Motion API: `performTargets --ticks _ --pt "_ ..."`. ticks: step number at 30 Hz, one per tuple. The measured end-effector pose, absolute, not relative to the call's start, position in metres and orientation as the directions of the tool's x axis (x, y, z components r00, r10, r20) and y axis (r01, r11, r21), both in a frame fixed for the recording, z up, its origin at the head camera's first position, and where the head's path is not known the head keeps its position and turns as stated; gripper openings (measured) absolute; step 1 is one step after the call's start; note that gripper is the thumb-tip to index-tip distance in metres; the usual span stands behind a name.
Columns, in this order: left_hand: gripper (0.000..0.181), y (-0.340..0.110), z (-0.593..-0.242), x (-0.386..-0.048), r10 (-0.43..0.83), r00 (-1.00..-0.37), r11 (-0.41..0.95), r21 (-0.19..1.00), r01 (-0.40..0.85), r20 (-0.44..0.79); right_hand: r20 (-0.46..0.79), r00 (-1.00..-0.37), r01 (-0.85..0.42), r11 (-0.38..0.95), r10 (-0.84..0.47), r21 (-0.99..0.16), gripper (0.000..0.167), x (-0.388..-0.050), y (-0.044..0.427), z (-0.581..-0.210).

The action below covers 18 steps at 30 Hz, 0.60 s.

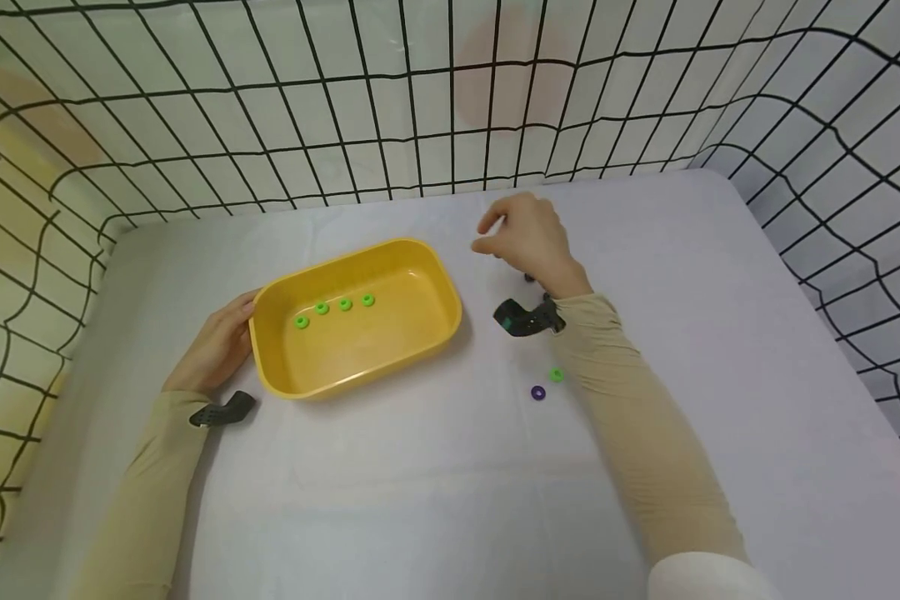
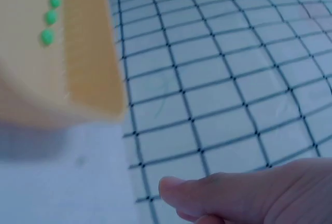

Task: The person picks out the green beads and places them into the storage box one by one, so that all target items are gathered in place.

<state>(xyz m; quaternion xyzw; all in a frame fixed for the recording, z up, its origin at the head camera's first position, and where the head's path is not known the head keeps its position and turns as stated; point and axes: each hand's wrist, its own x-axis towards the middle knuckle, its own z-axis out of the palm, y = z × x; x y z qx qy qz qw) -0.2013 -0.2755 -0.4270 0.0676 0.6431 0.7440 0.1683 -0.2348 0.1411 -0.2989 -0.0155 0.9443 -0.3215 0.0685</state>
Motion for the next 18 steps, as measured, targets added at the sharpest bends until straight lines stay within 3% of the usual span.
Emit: performTargets --ticks 9,18 --pt "0.036 -0.276 -0.428 -0.199 0.329 -0.937 -0.109 0.981 -0.161 -0.117 -0.160 -0.978 0.002 0.767 -0.132 -0.641 0.027 -0.198 0.189 -0.366" --pt "0.037 -0.274 -0.427 -0.201 0.323 -0.940 -0.123 0.980 -0.154 -0.108 -0.130 -0.988 0.022 0.774 -0.078 -0.632 0.028 -0.182 0.198 -0.388"
